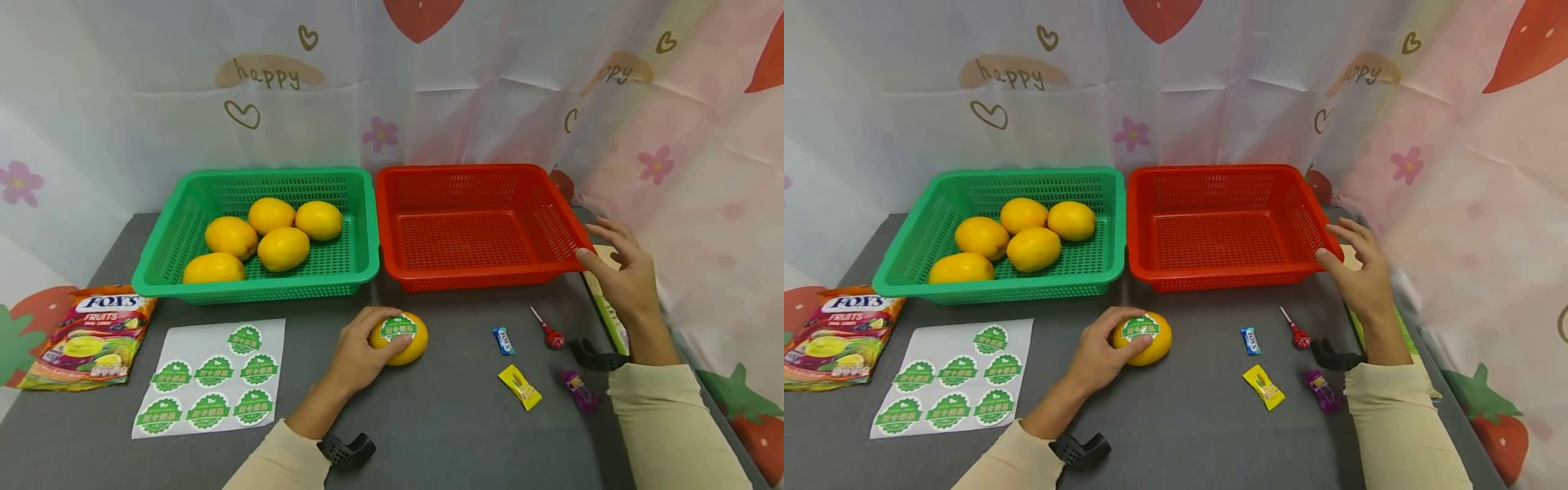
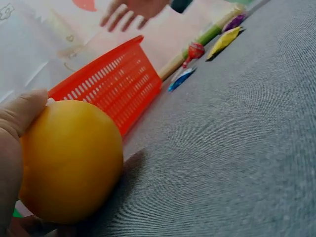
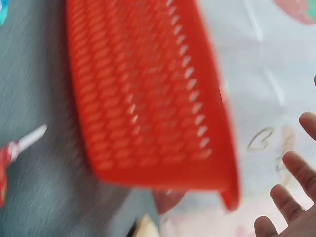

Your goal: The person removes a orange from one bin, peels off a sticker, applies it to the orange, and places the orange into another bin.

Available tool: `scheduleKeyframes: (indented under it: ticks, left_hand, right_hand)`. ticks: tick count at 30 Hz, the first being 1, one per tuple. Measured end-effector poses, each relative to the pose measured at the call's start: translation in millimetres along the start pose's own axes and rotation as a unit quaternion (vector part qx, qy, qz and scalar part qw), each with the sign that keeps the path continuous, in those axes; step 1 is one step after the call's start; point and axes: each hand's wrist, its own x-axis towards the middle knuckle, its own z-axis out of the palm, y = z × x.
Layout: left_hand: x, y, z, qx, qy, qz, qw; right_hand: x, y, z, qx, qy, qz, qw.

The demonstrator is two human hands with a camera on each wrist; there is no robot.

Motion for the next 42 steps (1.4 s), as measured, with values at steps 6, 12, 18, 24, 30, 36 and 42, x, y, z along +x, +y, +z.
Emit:
scheduleKeyframes:
  ticks: [6,12,18,24,30,36,42]
  left_hand:
    - [1.0,2.8,-3.6,0.012,-0.024,-0.008,0.9996]
    - [1.9,2.9,-9.3,0.04,-0.062,-0.006,0.9973]
    - [5.8,6.9,-17.2,0.044,-0.112,-0.036,0.9921]
    - [11.7,23.4,-22.7,0.004,-0.152,-0.035,0.9878]
    - [34.0,59.1,-34.4,-0.024,-0.163,0.0,0.9864]
    - [85.7,89.3,-54.0,0.018,-0.17,0.007,0.9852]
    - [154.5,92.1,-57.9,0.061,-0.17,-0.052,0.9821]
  right_hand:
    - [4,25,-7,-0.04,-0.064,0.051,0.996]
    - [8,39,-9,-0.051,-0.103,0.071,0.991]
    - [5,42,-9,-0.05,-0.115,0.082,0.989]
    - [5,40,-9,-0.046,-0.118,0.079,0.989]
    - [6,42,-7,-0.055,-0.119,0.072,0.989]
    - [8,43,-4,-0.038,-0.109,0.059,0.992]
    - [3,45,-4,-0.03,-0.109,0.062,0.992]
